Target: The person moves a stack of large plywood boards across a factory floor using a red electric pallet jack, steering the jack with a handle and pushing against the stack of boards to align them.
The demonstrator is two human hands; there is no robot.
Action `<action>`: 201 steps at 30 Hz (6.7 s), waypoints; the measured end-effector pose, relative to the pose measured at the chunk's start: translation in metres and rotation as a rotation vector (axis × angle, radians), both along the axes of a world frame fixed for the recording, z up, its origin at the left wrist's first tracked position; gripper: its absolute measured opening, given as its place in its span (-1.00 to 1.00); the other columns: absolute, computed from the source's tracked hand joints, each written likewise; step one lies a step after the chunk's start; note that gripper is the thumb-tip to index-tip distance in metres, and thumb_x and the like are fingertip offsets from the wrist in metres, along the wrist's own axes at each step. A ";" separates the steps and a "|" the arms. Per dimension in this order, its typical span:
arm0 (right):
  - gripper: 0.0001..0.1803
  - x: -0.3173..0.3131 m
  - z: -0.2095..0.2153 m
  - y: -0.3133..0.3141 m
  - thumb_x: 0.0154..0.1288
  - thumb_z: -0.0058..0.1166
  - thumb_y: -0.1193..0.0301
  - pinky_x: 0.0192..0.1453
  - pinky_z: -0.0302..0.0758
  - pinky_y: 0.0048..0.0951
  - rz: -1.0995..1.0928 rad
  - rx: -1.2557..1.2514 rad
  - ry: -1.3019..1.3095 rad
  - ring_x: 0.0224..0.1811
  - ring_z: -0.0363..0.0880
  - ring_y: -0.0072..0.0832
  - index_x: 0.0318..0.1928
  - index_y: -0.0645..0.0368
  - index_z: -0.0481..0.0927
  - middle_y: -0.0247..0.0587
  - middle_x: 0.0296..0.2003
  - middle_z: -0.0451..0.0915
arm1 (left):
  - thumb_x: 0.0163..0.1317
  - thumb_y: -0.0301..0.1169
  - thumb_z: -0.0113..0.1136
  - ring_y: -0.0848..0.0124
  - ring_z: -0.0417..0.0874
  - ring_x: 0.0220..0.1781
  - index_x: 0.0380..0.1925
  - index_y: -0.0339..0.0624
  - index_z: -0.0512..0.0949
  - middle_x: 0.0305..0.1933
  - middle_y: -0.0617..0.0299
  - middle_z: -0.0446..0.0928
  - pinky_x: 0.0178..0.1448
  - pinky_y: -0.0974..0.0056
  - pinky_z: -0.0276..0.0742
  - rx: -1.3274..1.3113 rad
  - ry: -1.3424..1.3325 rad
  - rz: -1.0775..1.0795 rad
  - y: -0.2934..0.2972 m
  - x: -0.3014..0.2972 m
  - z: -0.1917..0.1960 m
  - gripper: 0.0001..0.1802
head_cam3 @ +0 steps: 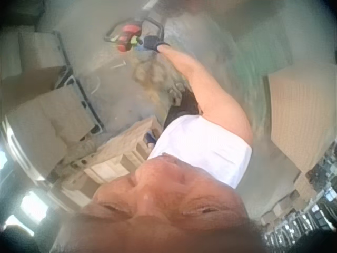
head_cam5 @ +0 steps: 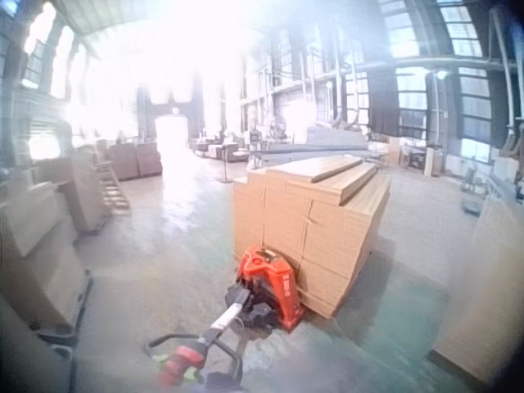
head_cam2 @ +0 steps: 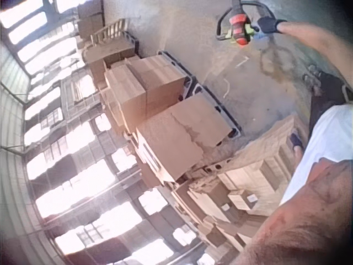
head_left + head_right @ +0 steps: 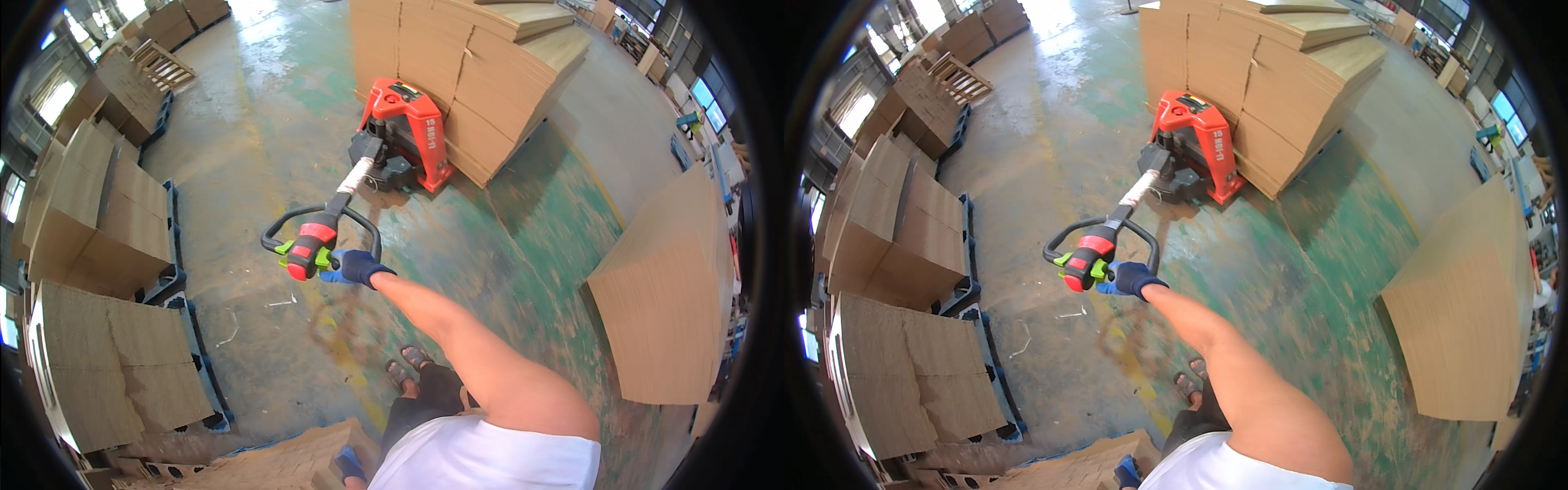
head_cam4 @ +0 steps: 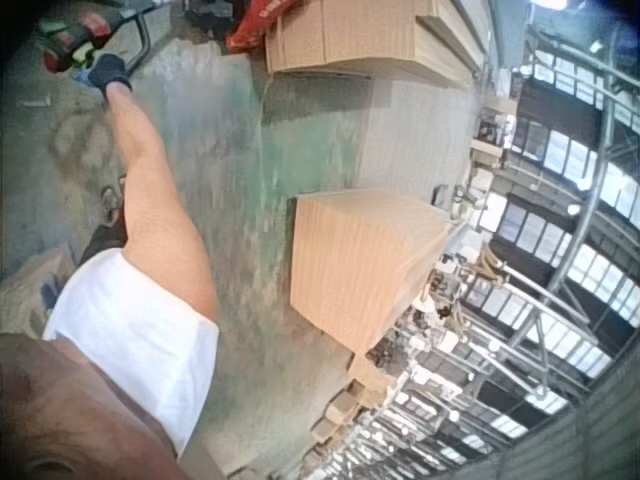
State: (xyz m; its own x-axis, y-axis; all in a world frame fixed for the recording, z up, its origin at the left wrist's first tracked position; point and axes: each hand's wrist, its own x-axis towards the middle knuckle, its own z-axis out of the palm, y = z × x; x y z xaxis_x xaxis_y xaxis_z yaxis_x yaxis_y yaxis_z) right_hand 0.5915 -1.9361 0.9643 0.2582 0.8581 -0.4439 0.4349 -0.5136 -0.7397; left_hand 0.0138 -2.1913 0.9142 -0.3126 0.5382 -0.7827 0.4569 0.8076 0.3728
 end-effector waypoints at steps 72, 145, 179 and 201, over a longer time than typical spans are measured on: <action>-0.45 -0.183 0.052 0.048 0.21 0.14 0.07 -0.26 0.52 -0.31 -0.715 0.257 -0.098 -0.42 0.64 -0.18 0.05 0.22 0.52 -0.02 -0.47 0.63 | 0.32 -0.48 -0.04 0.27 0.64 -0.07 -0.05 -0.47 0.51 -0.12 -0.03 0.60 0.08 0.24 0.52 0.839 -0.821 -0.764 0.575 0.367 0.026 -0.70; -0.03 -0.211 0.029 0.083 0.06 0.31 0.14 -0.33 0.43 -0.36 -0.587 0.152 -0.019 -0.58 0.45 -0.25 0.42 -0.23 0.02 -0.14 -0.57 0.43 | 0.29 -0.49 -0.04 0.31 0.65 -0.17 -0.12 -0.48 0.55 -0.20 -0.01 0.62 -0.01 0.27 0.54 0.825 -0.810 -0.941 0.600 0.349 0.002 -0.72; -0.03 -0.219 0.024 0.085 0.08 0.28 0.16 -0.36 0.44 -0.37 -0.574 0.164 -0.074 -0.60 0.46 -0.28 0.43 -0.15 0.00 -0.19 -0.59 0.42 | 0.27 -0.51 -0.03 0.31 0.65 -0.20 -0.14 -0.47 0.56 -0.22 0.01 0.63 -0.03 0.28 0.56 0.852 -0.835 -0.921 0.602 0.346 -0.006 -0.73; -0.13 -0.226 0.028 0.074 0.01 0.31 0.05 -0.07 0.52 -0.30 -0.621 0.079 -0.005 -0.18 0.63 -0.18 0.26 0.19 0.27 0.00 -0.23 0.62 | 0.31 -0.50 -0.06 0.28 0.63 -0.13 -0.08 -0.47 0.52 -0.15 -0.02 0.61 0.02 0.25 0.51 0.863 -0.856 -0.886 0.600 0.345 -0.007 -0.71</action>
